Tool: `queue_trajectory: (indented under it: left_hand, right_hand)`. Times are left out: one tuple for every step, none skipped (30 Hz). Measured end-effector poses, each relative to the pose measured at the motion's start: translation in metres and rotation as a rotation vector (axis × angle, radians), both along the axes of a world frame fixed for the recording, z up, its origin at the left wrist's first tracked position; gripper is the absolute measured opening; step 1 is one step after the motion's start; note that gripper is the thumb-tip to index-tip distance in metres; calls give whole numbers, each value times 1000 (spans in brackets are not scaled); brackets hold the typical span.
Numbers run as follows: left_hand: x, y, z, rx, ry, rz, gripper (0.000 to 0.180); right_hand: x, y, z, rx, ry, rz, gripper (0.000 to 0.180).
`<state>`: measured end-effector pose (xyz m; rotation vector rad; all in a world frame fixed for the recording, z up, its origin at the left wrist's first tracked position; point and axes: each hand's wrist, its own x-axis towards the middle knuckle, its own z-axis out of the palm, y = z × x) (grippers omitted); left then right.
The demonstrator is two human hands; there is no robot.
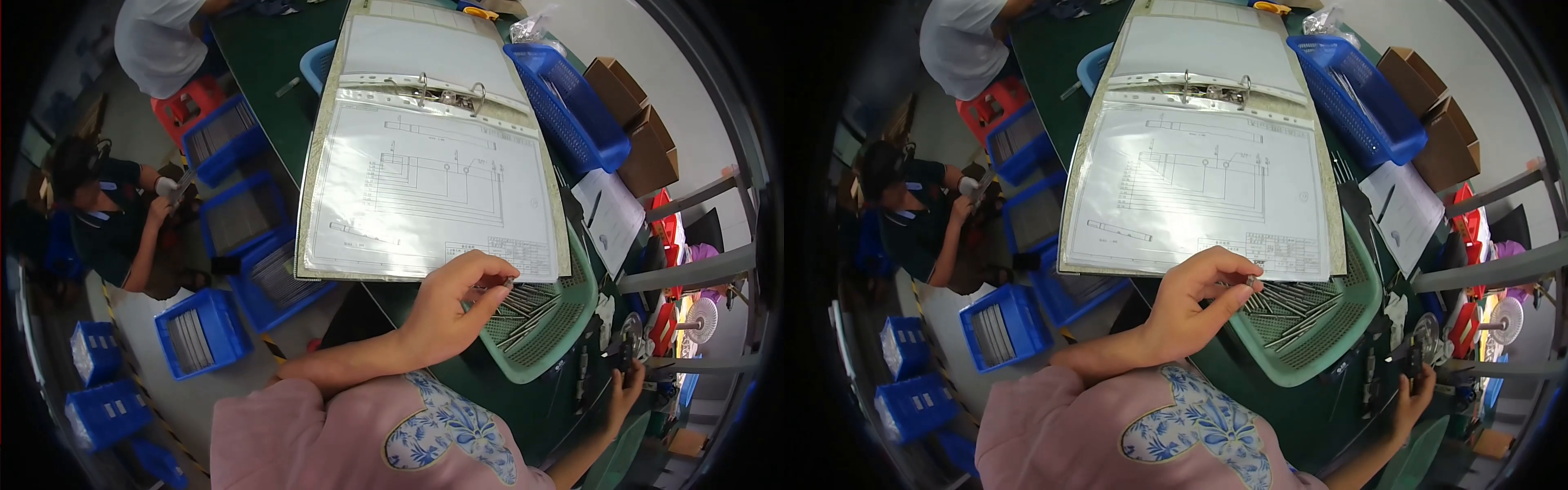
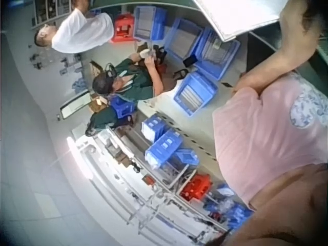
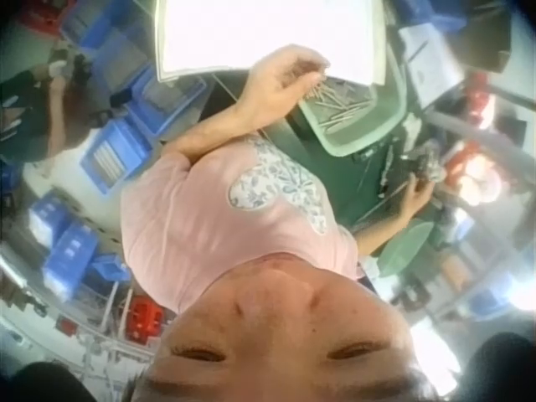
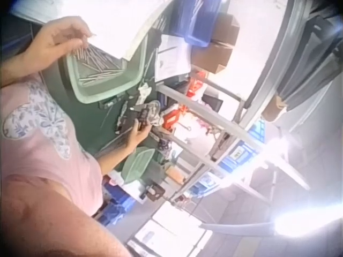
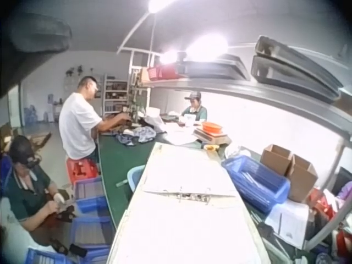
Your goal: The recorder measures small metal rods using a micrometer and digital calipers, referencing technical drawings in a binder.
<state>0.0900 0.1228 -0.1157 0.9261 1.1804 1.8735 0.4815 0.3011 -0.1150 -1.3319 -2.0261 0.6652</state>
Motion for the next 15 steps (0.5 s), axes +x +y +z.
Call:
queue_trajectory:
  left_hand:
    - [-1, 0, -1, 33, 80, 14, 20]
    - [-1, 0, 0, 29, 83, 11, 20]
    - [0, 1, 2, 26, 82, 40, 18]
    - [3, -1, 1, 16, 89, 86, 17]
    - [-1, 2, 3, 25, 75, 52, 17]
    - [1, 0, 2, 27, 58, 53, 17]
    - [2, -2, 1, 28, 39, 53, 17]
    - [1, -4, 1, 24, 39, 50, 17]
    - [-1, -6, 3, 31, 37, 10, 16]
    - [-3, -8, 4, 37, 35, -30, 15]
    - [-2, -9, 5, 35, 36, -43, 15]
    - [-2, -9, 6, 28, 19, -68, 14]
    - [-2, -9, 5, 21, 2, -92, 14]
    - [-2, -7, 4, 22, 1, -107, 14]
    - [-1, -7, 3, 67, -119, -103, 13]
  right_hand:
    - [-9, -6, 12, 83, -15, -25, 42]
    - [-19, -13, 27, 135, -23, 17, 44]
    - [-29, -21, 40, 187, -33, 58, 46]
    - [-38, -22, 44, 318, -27, 124, 44]
    - [-45, -36, 63, 325, -45, 92, 44]
    - [-51, -39, 71, 416, -110, 139, 44]
    - [-57, -38, 78, 507, -174, 185, 45]
    - [-67, -34, 84, 496, -126, 271, 45]
    - [-59, -24, 82, 597, -190, 248, 42]
    - [-60, -22, 78, 595, -217, 171, 40]
    - [-72, -19, 77, 589, -239, 92, 37]
    - [-88, -22, 79, 573, -239, 149, 36]
    - [-107, -25, 79, 557, -236, 207, 34]
    - [-129, -30, 78, 666, -201, 270, 34]
    - [-151, -40, 81, 646, -242, 269, 35]
